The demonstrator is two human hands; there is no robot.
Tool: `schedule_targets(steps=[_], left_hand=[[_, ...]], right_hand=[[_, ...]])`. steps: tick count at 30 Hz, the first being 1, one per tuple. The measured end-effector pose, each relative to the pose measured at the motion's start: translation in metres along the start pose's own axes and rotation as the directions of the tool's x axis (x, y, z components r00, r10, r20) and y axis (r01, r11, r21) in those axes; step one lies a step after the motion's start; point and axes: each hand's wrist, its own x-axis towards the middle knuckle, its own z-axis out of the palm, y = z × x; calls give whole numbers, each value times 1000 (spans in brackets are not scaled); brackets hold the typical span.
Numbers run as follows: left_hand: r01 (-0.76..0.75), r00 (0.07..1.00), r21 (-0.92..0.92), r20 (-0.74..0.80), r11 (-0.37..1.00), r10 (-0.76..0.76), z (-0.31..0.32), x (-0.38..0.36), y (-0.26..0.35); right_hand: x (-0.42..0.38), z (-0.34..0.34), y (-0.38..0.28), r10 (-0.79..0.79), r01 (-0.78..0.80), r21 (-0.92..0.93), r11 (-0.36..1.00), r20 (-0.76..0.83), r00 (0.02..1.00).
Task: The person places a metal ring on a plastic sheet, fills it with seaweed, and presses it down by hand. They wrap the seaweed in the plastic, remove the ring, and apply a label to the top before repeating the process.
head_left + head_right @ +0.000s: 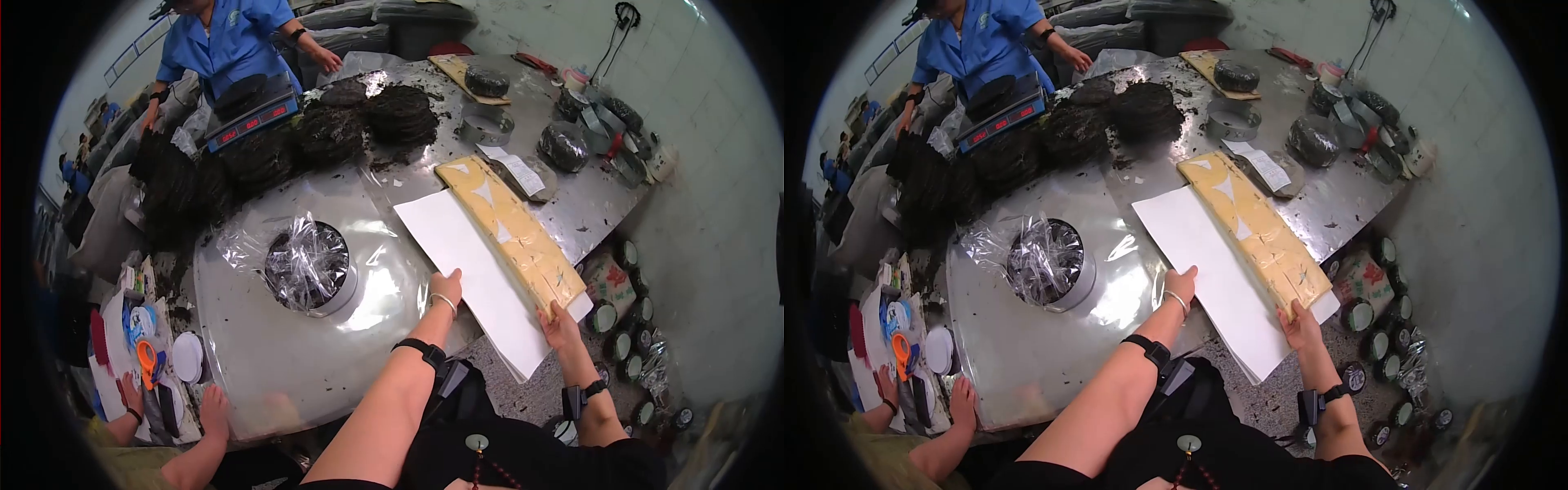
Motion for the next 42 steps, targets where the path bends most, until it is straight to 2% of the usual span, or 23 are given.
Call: schedule_targets(steps=[3,5,10,16,17,19,20,22,23,24,26,28,29,30,31,32,33,35,36,37,38,39,42], left_hand=[[-12,1000,-4,-23,1000,12,3,18,-15],[57,998,-112,33,992,-53,0,12,-3],[37,999,-134,29,990,-33,4,22,-17],[21,1000,-173,17,985,-19,-2,-3,11],[-2,1000,-149,19,989,5,-1,4,3],[-34,999,-144,22,989,37,-1,11,-8],[-23,998,-123,56,992,30,-4,14,-10],[-1,991,-87,131,996,12,-7,21,-10],[66,963,-157,269,985,-22,-16,-10,31],[94,944,-155,327,983,-39,-14,-20,52],[154,893,-141,444,978,-77,-4,-28,82],[115,861,-157,509,981,-19,25,-36,107],[75,833,-126,554,989,7,37,-42,120],[37,801,-90,598,995,24,49,-47,125],[-420,729,-40,579,906,364,69,-36,105],[-788,507,15,583,616,635,81,-23,81],[-894,441,291,705,339,556,77,-25,72],[-876,461,476,784,74,416,63,-18,59],[-841,484,537,802,-68,349,58,-11,55],[-847,455,515,830,-131,322,58,3,46],[-859,412,489,836,-152,361,61,9,52],[-871,371,462,843,-170,390,64,13,54],[-890,327,412,875,-195,356,78,19,63]], right_hand=[[-21,-12,-3,-44,44,-3,999,45,998],[-31,-23,-6,-54,55,-24,998,3,999],[-32,-45,-6,-78,76,-90,993,-26,997],[-50,-39,9,-103,87,-188,978,-74,992],[-50,-39,0,-68,-7,-455,891,-148,987],[-56,-46,-25,-65,-230,-831,507,-303,951],[-52,-64,-25,-440,-132,-986,99,-162,883],[-121,24,-48,-611,-163,-987,6,-133,780],[-123,23,-39,-605,110,-992,-56,121,787],[-130,15,-25,-588,373,-921,-109,362,723],[-136,17,-7,-511,585,-775,-240,613,602],[-135,30,-5,-394,550,-720,-423,693,604],[-83,-40,26,-591,627,-773,-95,550,590],[-72,-33,31,-678,450,-792,412,64,732],[-54,-39,23,-723,441,-810,386,31,690],[-34,-47,17,-766,431,-826,364,-2,643],[-19,-50,25,-790,439,-794,420,-81,608],[9,-54,28,-819,471,-724,504,-228,526],[9,-45,24,-827,515,-685,514,-236,510],[8,-36,26,-834,559,-646,520,-243,495],[5,-32,28,-838,596,-606,527,-254,483],[10,-44,27,-847,437,-777,453,-221,484],[5,-43,18,-757,313,-784,536,-281,590]])
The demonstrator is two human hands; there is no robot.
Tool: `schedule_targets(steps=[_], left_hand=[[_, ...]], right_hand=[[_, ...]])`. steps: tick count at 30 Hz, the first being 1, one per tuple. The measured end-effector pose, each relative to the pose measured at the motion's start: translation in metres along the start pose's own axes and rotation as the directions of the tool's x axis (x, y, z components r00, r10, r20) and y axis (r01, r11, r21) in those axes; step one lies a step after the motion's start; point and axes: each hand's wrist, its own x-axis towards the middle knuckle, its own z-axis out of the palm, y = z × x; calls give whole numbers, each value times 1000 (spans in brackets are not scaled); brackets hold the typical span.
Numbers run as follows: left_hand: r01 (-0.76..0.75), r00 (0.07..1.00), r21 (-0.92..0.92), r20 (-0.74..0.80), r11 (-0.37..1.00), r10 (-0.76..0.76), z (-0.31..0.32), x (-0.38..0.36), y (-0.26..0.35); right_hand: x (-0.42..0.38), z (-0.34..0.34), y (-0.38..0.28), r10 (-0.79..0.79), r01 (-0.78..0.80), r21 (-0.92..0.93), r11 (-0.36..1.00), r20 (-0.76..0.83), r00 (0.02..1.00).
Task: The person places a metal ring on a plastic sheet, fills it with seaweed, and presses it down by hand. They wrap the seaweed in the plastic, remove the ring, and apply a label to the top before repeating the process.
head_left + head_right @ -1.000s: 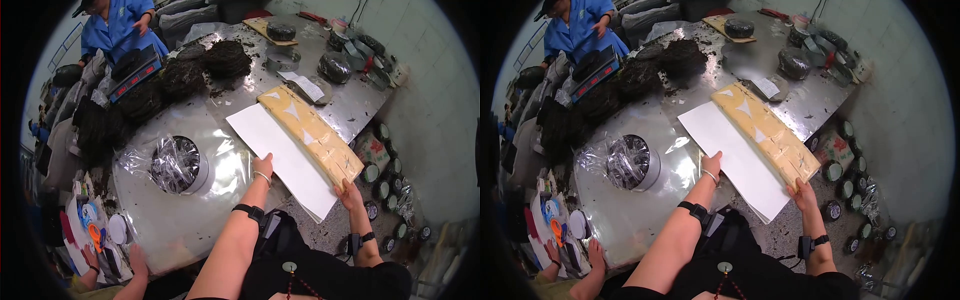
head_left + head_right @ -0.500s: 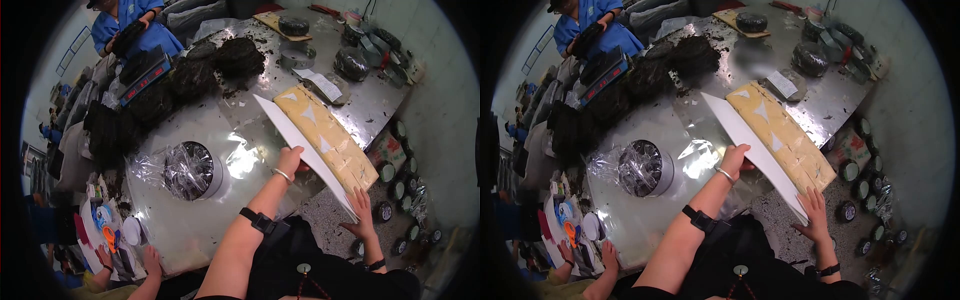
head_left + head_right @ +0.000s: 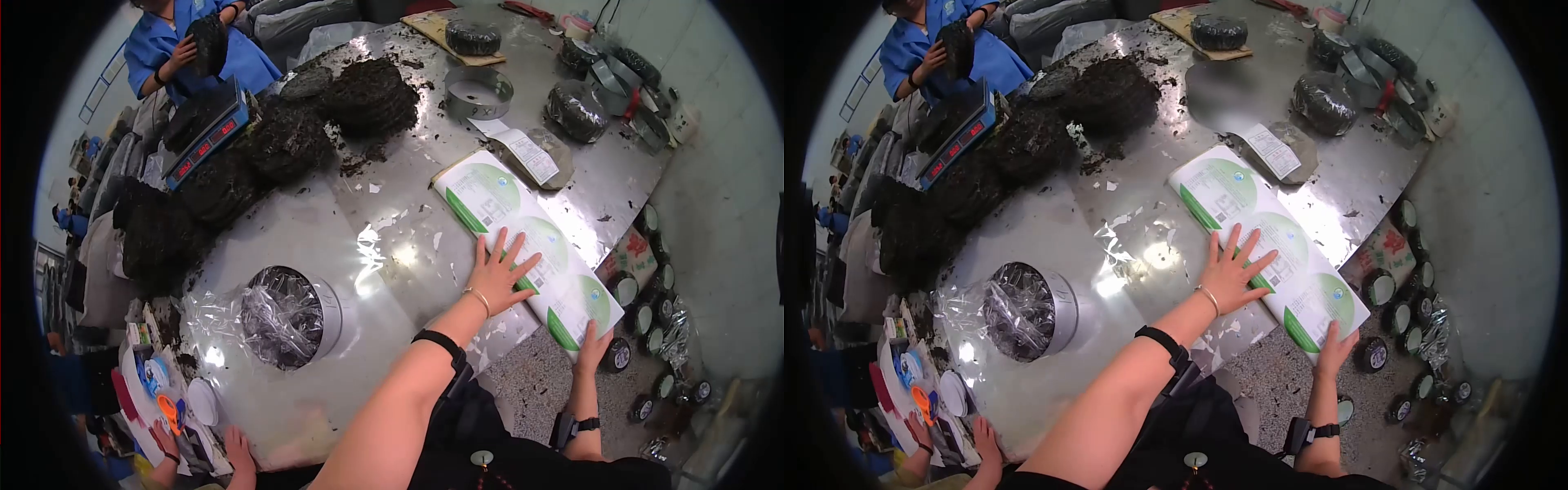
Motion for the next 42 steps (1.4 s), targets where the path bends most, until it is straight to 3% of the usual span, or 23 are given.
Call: schedule_targets(steps=[3,6,10,14,18,24,28,29,31,32,33,34,35,36,37,38,39,40,42], left_hand=[[-70,997,-37,-11,997,70,4,17,-8],[-180,984,-103,-12,978,179,9,37,-17],[-180,984,-133,-30,975,177,9,51,-16],[-205,978,-183,-64,961,197,16,62,-19],[-200,979,-189,-79,961,188,18,69,-19],[-187,982,-190,-5,964,189,12,73,-21],[-165,984,-229,32,959,177,7,76,-20],[-152,982,-316,56,937,179,6,77,-20],[-105,994,-710,-52,696,96,20,84,-23],[-148,974,-830,-216,537,-65,34,85,-21],[-135,953,-748,-278,650,-122,33,66,-21],[-129,927,-652,-346,747,-142,23,55,-24],[-142,957,-636,-284,759,-59,8,34,-28],[-164,977,-623,-210,765,39,-11,1,-31],[-119,993,-755,-82,644,87,-25,-31,-33],[-42,987,-865,41,500,154,-38,-67,-30],[23,984,-850,114,526,140,-57,-105,-28],[88,974,-837,186,540,130,-77,-145,-23],[189,977,-824,213,534,-18,-101,-219,-12]], right_hand=[[3,-3,-8,53,-94,328,940,132,990],[9,-3,-1,12,-67,390,918,142,990],[13,-6,-4,108,-122,249,961,67,992],[26,-6,-6,202,-215,246,945,75,976],[31,-8,-19,302,-381,383,841,251,920],[35,-5,-18,213,-285,359,889,227,950],[53,-29,11,286,-342,246,907,236,929],[66,-39,23,347,-449,314,837,331,877],[64,-31,-28,384,-532,245,811,464,798],[82,-37,-14,335,-466,236,853,437,835],[72,-19,-43,361,-423,200,884,283,889],[105,-24,-9,368,-422,259,869,233,900],[115,-13,-17,209,-203,-56,978,124,970],[126,-15,-26,5,15,-373,928,52,999],[127,-18,-41,-212,180,-652,737,31,977],[123,-22,-51,-412,266,-863,429,76,908],[115,-12,-73,-633,522,-751,403,182,752],[103,1,-105,-812,732,-612,299,239,532],[61,41,-123,-824,857,-440,267,356,440]])
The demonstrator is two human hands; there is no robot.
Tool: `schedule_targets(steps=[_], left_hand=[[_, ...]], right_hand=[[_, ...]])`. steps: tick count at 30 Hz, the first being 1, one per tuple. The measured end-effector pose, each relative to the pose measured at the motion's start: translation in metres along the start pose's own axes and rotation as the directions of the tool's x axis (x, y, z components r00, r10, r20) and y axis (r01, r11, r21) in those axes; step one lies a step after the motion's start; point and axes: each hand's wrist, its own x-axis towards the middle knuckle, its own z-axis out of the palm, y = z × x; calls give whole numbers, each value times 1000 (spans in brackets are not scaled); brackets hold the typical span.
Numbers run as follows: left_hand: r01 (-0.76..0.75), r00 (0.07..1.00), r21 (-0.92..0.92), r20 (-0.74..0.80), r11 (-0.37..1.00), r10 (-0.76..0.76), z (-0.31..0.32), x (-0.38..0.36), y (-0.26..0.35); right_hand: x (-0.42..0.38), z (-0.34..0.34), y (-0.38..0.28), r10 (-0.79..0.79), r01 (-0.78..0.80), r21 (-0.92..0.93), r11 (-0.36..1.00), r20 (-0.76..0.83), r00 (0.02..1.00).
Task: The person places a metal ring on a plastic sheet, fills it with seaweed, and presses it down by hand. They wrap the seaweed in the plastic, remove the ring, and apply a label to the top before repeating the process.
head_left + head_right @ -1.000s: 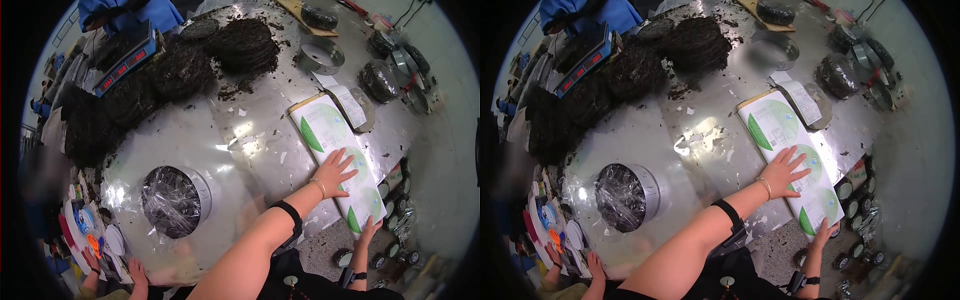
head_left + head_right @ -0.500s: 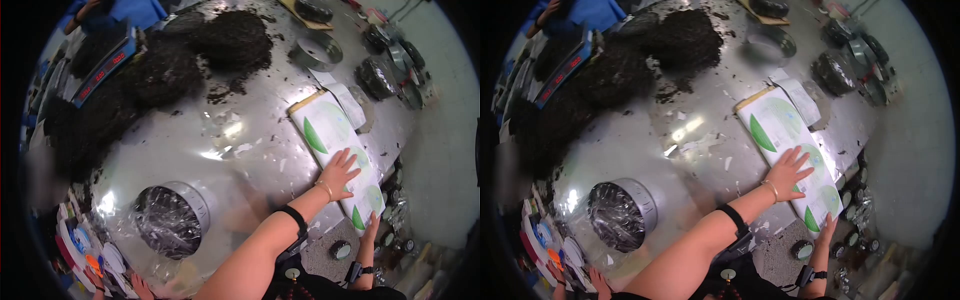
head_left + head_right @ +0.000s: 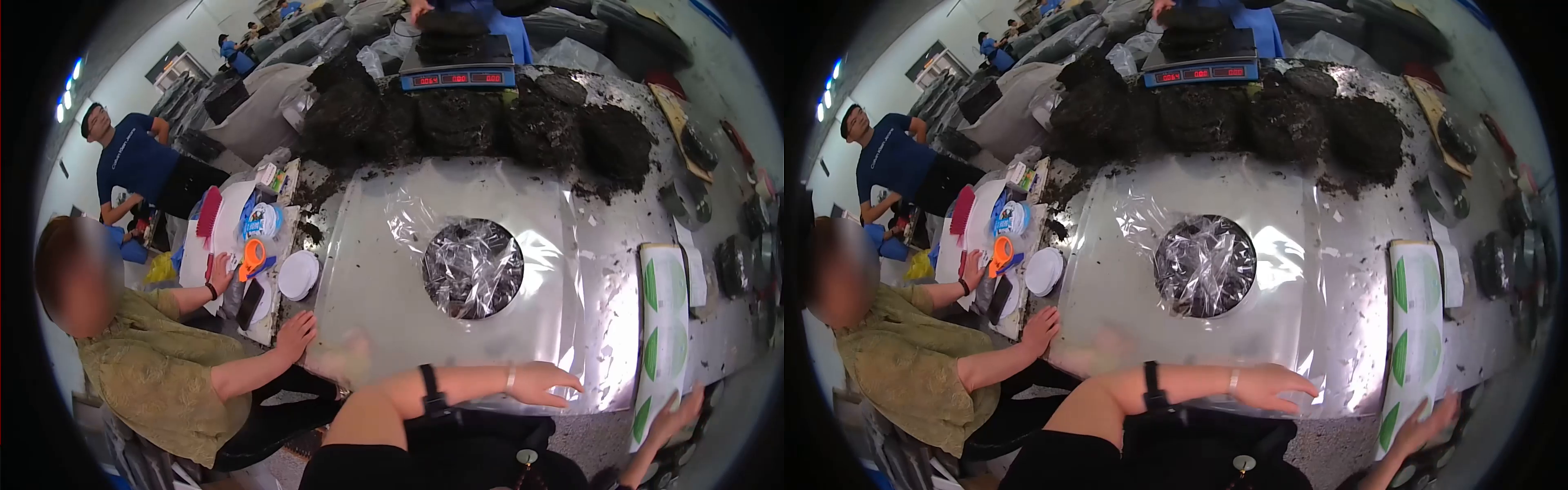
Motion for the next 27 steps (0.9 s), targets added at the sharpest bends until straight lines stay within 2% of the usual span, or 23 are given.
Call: schedule_targets(steps=[1,2,4,5,7,8,9,10,11,12,14,16,17,20,21,24,25,27], left_hand=[[49,993,-49,-101,998,-53,3,-37,4],[92,972,-101,-205,991,-111,6,-73,7],[230,824,-114,-505,966,-256,18,-138,6],[257,684,-178,-661,950,-309,26,-170,5],[250,316,-270,-885,930,-342,21,-214,-6],[222,108,-306,-936,926,-336,20,-229,-17],[262,102,-177,-972,949,-210,9,-240,-43],[298,103,-42,-992,954,-75,-13,-246,-68],[364,169,-13,-982,931,-79,-38,-242,-76],[423,231,24,-969,906,-83,-64,-234,-84],[276,317,90,-948,957,-2,-119,-216,-137],[-39,352,-38,-936,999,-22,-155,-184,-96],[-194,373,-116,-927,974,-36,-163,-175,-75],[164,608,193,-792,967,55,-174,-176,-58],[246,589,361,-793,900,157,-167,-176,-49],[414,527,522,-805,746,271,-154,-169,-36],[372,566,544,-775,752,281,-154,-170,-34],[338,642,556,-726,759,246,-154,-176,-52]], right_hand=[[-18,30,-7,24,-48,108,993,213,977],[-28,51,-13,15,-112,210,971,414,910],[-10,34,-38,183,-200,-27,979,538,823],[5,23,-52,271,-223,-154,963,581,767],[23,5,-101,66,-142,239,960,301,951],[38,-4,-152,-15,-98,461,882,236,972],[51,-18,-209,-174,16,624,781,193,966],[61,-30,-265,-289,-1,807,590,212,933],[60,-21,-311,-420,55,846,531,206,884],[66,-16,-356,-556,191,860,474,124,822],[74,3,-426,-579,183,936,300,26,815],[86,29,-462,-608,102,963,250,75,790],[92,30,-474,-635,-74,994,81,109,765],[86,58,-472,-642,-71,949,307,261,721],[88,46,-476,-631,-41,954,298,229,741],[88,19,-492,-619,221,915,339,40,784],[94,12,-501,-628,302,901,311,-44,777],[85,28,-505,-719,226,935,273,42,694]])
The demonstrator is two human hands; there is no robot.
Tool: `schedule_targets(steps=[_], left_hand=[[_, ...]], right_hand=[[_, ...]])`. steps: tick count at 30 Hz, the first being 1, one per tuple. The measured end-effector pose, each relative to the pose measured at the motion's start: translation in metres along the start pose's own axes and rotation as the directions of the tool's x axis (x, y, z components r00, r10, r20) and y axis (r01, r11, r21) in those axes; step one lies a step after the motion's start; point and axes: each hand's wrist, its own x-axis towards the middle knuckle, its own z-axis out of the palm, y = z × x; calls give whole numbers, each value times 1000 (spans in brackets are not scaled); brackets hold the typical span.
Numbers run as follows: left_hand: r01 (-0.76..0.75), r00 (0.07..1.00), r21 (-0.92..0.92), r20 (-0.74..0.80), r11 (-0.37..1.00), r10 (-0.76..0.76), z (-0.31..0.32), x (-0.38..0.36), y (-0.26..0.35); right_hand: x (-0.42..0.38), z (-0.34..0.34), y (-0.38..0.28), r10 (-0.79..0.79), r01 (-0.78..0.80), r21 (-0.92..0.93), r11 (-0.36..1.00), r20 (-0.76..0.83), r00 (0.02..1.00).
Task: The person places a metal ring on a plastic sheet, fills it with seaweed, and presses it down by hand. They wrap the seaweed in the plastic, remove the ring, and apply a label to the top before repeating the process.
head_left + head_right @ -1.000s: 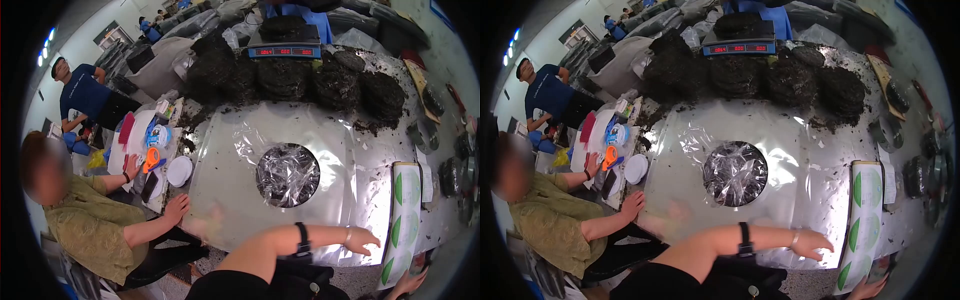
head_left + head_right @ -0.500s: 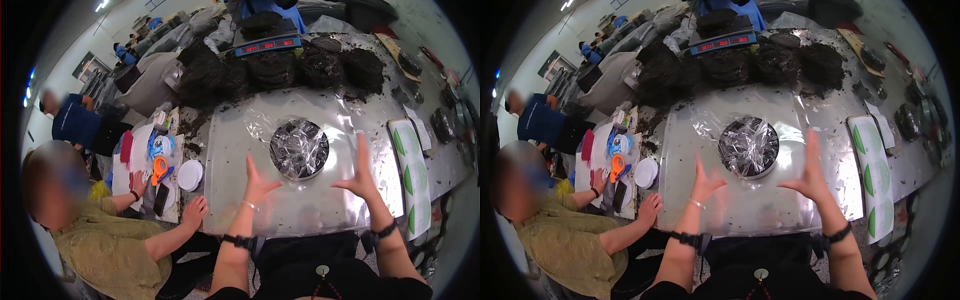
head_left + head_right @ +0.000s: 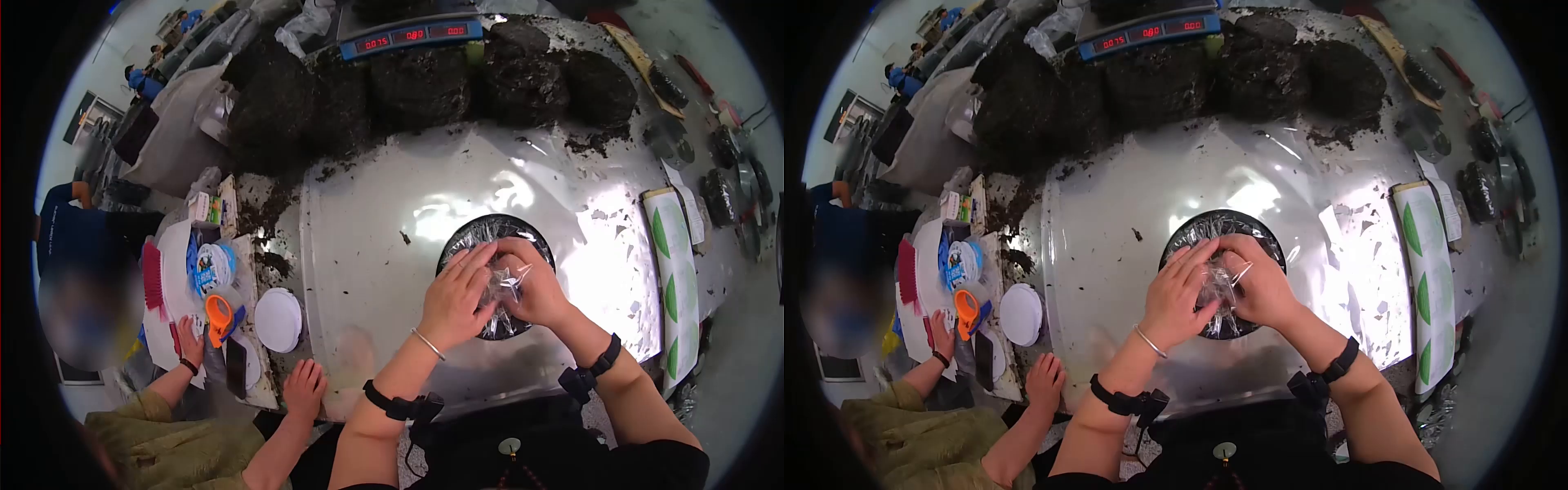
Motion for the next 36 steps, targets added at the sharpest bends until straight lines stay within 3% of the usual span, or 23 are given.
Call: schedule_targets(steps=[2,5,6,9,10,13,14,17,18,20,21,22,25,27,28,29,30,31,32,33,35,36], left_hand=[[54,996,-8,76,999,-53,3,-5,-3],[200,979,28,35,979,-201,16,5,11],[223,974,-36,54,974,-221,18,7,12],[162,985,10,57,987,-162,13,1,24],[204,977,-10,72,979,-203,15,-2,27],[187,976,111,94,976,-198,21,-1,26],[204,969,180,103,962,-224,28,-5,25],[190,970,318,88,929,-228,36,-4,34],[199,967,350,80,915,-241,36,-2,37],[161,967,407,117,899,-226,38,-3,37],[135,966,421,146,897,-213,36,-3,37],[129,963,432,159,893,-216,38,-3,35],[97,964,457,176,884,-197,38,2,37],[108,950,455,214,884,-226,36,6,38],[110,952,434,211,894,-220,34,6,41],[105,956,402,212,910,-204,34,3,41],[88,958,405,216,910,-189,31,2,43],[63,963,411,215,910,-163,32,0,41],[56,968,421,200,905,-153,34,0,38],[57,969,436,192,898,-154,36,-2,36],[51,966,441,204,896,-155,34,-1,40],[51,966,443,207,895,-157,33,-2,40]], right_hand=[[0,9,4,31,-36,35,999,115,993],[9,10,-4,89,-89,-5,996,151,985],[5,14,4,98,-88,-53,995,239,966],[-3,23,9,-25,70,-255,964,174,984],[-6,26,13,-19,95,-306,947,243,970],[-6,16,9,-1,80,-241,967,311,950],[-8,2,1,23,41,-207,977,297,955],[-17,-51,-21,284,-316,50,947,323,903],[-21,-46,-22,317,-321,62,945,63,946],[-31,-12,-2,115,-97,-348,933,32,993],[-31,-2,0,22,8,-535,845,49,999],[-33,1,1,44,66,-688,723,141,989],[-25,5,-1,119,73,-712,699,216,969],[-22,2,3,139,56,-704,708,216,966],[-27,-16,13,108,-9,-424,906,210,972],[-33,-37,23,64,-50,-86,995,176,982],[-48,-65,24,232,-238,103,966,62,971],[-66,-93,25,369,-385,-69,921,-172,913],[-93,-110,52,312,-432,-218,875,-428,848],[-120,-128,85,271,-527,-349,775,-571,775],[-172,-166,146,231,-618,-653,437,-583,779],[-197,-175,173,280,-579,-728,368,-507,815]])
